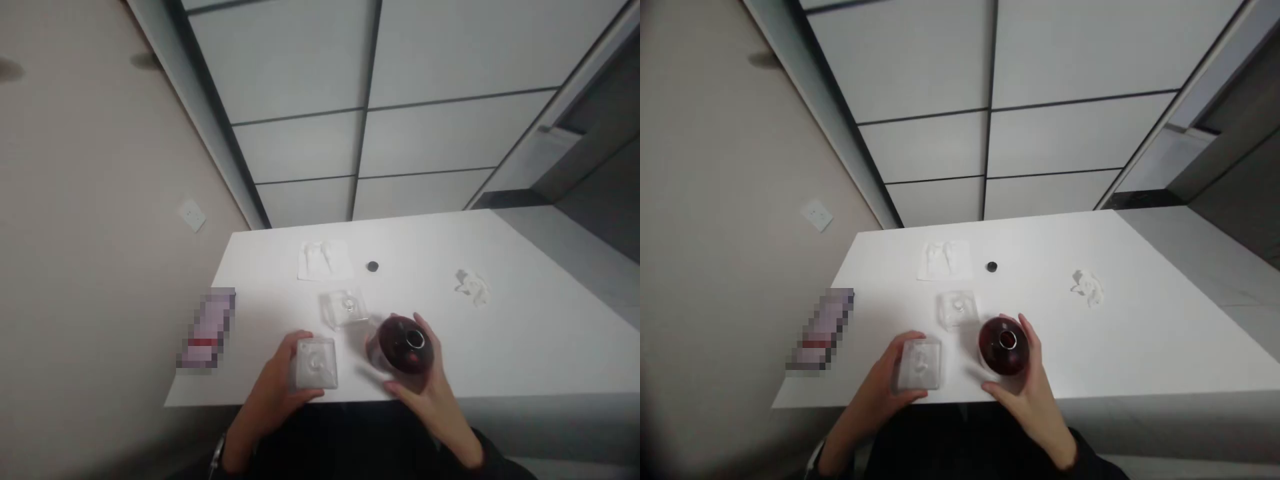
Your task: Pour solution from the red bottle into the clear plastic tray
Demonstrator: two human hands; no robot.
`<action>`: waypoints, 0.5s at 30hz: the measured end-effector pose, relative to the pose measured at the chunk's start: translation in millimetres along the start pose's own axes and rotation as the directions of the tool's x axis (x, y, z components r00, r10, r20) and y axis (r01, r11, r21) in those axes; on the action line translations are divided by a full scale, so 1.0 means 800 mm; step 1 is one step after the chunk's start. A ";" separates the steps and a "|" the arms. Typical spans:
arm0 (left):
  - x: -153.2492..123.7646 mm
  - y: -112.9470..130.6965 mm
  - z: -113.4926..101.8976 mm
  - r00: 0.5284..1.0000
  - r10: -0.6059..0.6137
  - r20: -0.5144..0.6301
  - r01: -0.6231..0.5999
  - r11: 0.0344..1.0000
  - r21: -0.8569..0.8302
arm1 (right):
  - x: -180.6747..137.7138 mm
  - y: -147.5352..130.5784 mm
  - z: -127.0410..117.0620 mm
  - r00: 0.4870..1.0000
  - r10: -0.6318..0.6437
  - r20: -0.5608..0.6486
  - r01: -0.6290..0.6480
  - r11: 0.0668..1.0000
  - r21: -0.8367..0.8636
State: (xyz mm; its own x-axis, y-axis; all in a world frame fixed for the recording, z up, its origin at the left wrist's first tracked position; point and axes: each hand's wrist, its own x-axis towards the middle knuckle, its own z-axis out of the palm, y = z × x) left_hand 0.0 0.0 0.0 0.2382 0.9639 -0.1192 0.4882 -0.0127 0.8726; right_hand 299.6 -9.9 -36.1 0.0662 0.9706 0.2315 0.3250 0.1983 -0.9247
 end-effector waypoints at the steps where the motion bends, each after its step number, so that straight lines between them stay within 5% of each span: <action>1: -0.002 0.004 0.004 1.000 -0.003 0.029 0.002 1.000 0.013 | -0.003 0.005 0.003 1.000 0.012 -0.007 -0.012 0.999 -0.040; 5: 0.003 0.017 0.017 0.994 0.002 0.106 -0.010 0.997 0.074 | -0.009 0.017 0.003 0.988 -0.019 -0.153 0.000 0.992 -0.124; 9: 0.011 0.020 0.028 0.990 0.033 0.136 -0.053 0.988 0.145 | -0.005 0.003 -0.008 0.978 -0.121 -0.171 0.106 0.990 -0.094; 15: 0.014 0.021 0.033 0.987 0.094 0.128 -0.118 0.973 0.197 | 0.007 -0.029 -0.041 0.964 -0.248 0.092 0.259 0.956 -0.140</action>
State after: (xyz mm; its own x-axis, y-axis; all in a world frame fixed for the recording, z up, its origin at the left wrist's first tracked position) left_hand 33.3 3.2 0.8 0.3889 0.9162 -0.0966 0.6127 -0.1789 0.7698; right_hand 323.8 -13.8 -3.6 -0.1039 0.8995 0.4244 0.4597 0.4218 -0.7815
